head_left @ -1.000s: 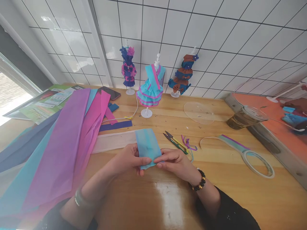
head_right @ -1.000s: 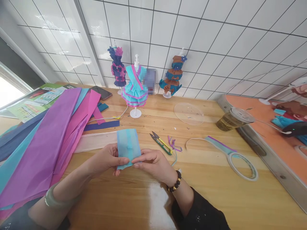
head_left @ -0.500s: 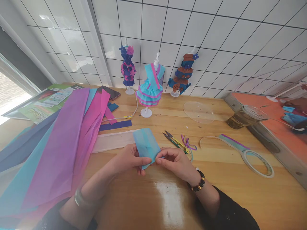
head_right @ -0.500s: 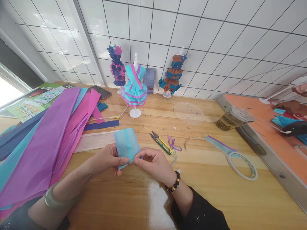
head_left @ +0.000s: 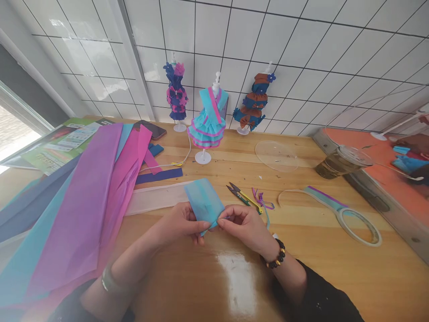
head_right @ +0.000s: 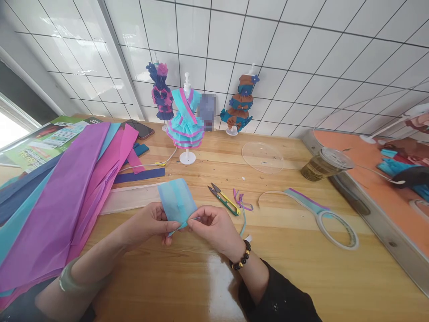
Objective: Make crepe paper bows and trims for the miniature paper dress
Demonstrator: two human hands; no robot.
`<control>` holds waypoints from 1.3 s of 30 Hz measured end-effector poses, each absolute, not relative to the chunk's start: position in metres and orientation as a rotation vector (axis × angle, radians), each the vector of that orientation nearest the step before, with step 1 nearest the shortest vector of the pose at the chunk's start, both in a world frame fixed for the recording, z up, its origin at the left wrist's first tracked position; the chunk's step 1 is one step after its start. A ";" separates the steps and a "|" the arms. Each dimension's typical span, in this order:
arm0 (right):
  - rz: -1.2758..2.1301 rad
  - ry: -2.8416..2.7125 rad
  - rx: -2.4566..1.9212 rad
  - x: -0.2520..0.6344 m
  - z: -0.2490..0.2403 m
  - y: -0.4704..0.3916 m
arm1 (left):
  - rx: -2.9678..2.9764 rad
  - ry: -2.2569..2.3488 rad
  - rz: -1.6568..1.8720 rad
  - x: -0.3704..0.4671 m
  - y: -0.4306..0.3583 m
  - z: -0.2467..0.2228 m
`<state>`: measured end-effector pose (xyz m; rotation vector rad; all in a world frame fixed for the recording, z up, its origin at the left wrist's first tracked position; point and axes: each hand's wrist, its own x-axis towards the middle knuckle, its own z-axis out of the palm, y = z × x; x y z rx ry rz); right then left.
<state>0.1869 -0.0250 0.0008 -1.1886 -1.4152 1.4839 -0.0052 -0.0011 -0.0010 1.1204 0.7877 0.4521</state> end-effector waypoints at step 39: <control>1.348 -1.089 -1.273 0.182 -0.009 -0.024 | 1.161 1.082 0.945 0.015 -0.013 0.003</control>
